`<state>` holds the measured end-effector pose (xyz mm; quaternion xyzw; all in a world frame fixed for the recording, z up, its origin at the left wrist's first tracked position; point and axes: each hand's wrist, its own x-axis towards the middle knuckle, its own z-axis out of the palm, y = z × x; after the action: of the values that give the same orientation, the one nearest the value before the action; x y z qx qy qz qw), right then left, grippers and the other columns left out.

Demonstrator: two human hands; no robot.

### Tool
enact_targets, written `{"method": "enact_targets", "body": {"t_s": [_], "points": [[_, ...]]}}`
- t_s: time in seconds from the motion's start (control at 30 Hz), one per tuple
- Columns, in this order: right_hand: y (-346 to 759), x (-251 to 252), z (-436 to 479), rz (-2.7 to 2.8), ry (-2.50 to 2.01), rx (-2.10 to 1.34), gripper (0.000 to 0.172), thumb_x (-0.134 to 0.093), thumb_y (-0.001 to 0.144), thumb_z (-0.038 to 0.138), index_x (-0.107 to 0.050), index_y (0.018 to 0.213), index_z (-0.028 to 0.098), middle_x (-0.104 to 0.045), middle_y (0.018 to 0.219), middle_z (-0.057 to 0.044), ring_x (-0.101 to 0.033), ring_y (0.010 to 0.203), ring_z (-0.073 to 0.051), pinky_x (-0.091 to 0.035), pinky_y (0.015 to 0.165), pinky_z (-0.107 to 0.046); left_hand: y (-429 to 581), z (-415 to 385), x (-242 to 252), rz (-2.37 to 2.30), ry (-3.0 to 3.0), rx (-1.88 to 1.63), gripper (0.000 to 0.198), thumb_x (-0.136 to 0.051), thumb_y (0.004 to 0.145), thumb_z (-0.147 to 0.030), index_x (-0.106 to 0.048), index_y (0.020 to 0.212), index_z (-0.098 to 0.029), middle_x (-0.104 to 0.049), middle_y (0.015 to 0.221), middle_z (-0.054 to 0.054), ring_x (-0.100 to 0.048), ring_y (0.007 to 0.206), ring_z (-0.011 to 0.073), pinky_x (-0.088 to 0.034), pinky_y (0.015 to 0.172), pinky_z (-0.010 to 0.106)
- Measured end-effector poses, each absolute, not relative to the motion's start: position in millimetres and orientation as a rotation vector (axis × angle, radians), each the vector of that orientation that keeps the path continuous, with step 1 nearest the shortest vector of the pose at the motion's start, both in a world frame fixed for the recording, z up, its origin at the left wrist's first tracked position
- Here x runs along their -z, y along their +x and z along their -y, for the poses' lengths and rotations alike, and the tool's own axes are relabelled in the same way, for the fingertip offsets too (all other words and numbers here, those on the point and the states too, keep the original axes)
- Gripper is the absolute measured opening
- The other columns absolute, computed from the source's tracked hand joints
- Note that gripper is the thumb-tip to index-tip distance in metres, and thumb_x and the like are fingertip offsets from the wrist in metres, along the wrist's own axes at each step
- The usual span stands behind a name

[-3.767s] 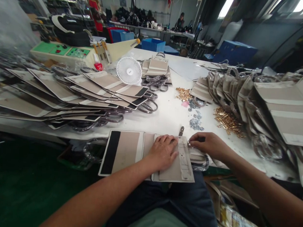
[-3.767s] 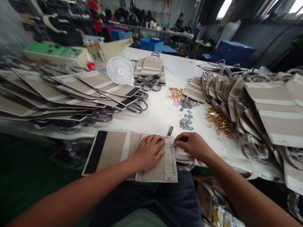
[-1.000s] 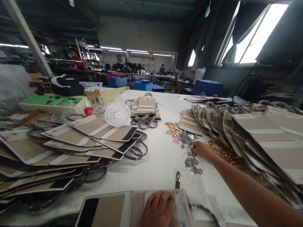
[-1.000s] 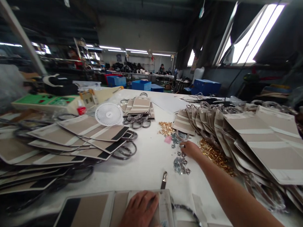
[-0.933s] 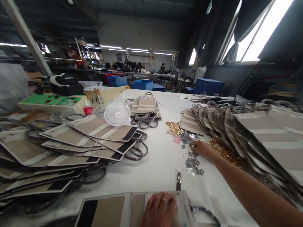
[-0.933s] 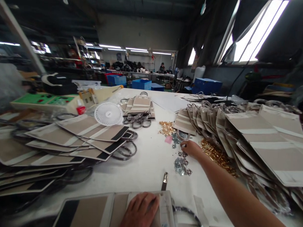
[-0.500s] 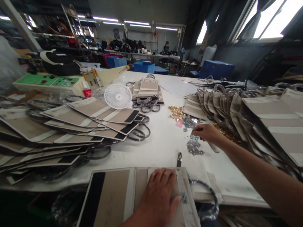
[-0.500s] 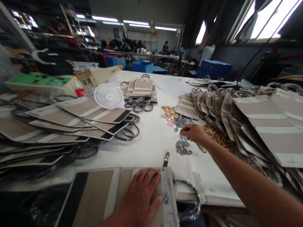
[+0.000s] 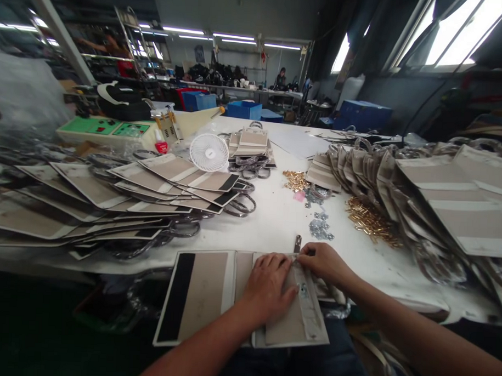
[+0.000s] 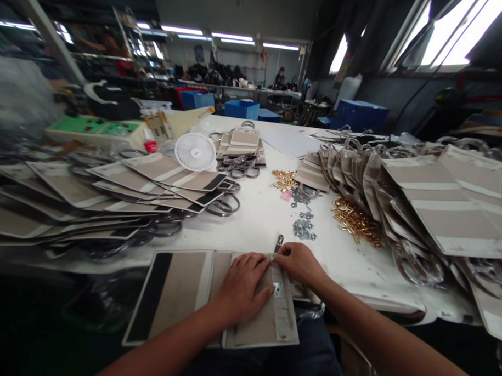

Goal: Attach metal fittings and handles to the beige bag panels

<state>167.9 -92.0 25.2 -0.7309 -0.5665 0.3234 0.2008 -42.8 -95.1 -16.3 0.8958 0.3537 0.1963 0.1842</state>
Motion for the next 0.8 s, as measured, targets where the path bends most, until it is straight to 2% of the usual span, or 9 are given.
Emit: {"method": "enact_targets", "body": {"t_s": [0.33,0.57,0.73,0.8], "points": [[168.2,-28.8,89.2,1.637,-2.132,-0.857,0.017,-0.063,0.082,0.027,-0.072,0.07,0.018,-0.064,0.052,0.0,-0.06,0.052,-0.015,-0.04,0.055,-0.025,-40.9,94.0,17.1,-1.01,2.482,-0.604,0.054,-0.071,0.093,-0.04,-0.058,0.142,-0.021,-0.062,0.14,0.008,-0.052,0.131,0.0296,-0.038,0.118,0.048],[169.2,-26.6,88.3,1.711,-2.171,-0.796,0.014,-0.065,0.08,0.023,-0.07,0.068,0.018,-0.067,0.056,-0.001,-0.061,0.053,-0.016,-0.04,0.057,-0.026,-38.8,92.8,18.6,-1.013,2.486,-0.614,0.053,-0.071,0.092,-0.038,-0.059,0.141,-0.022,-0.063,0.137,0.008,-0.053,0.128,0.029,-0.04,0.115,0.047],[169.2,-21.3,88.4,1.777,-2.152,-0.702,0.013,-0.069,0.078,0.023,-0.069,0.066,0.019,-0.068,0.061,-0.003,-0.063,0.064,-0.019,-0.039,0.062,-0.028,-39.2,94.2,16.8,-1.012,2.502,-0.619,0.056,-0.071,0.093,-0.038,-0.057,0.146,-0.027,-0.062,0.135,0.007,-0.053,0.126,0.0287,-0.041,0.114,0.047],[168.1,-19.9,89.9,1.786,-2.117,-0.662,0.007,-0.069,0.078,0.022,-0.071,0.072,0.019,-0.071,0.069,-0.003,-0.063,0.07,-0.02,-0.04,0.066,-0.028,-39.0,92.9,16.0,-1.008,2.503,-0.624,0.053,-0.071,0.093,-0.037,-0.059,0.144,-0.03,-0.062,0.133,0.006,-0.053,0.125,0.0283,-0.041,0.112,0.047]]}}
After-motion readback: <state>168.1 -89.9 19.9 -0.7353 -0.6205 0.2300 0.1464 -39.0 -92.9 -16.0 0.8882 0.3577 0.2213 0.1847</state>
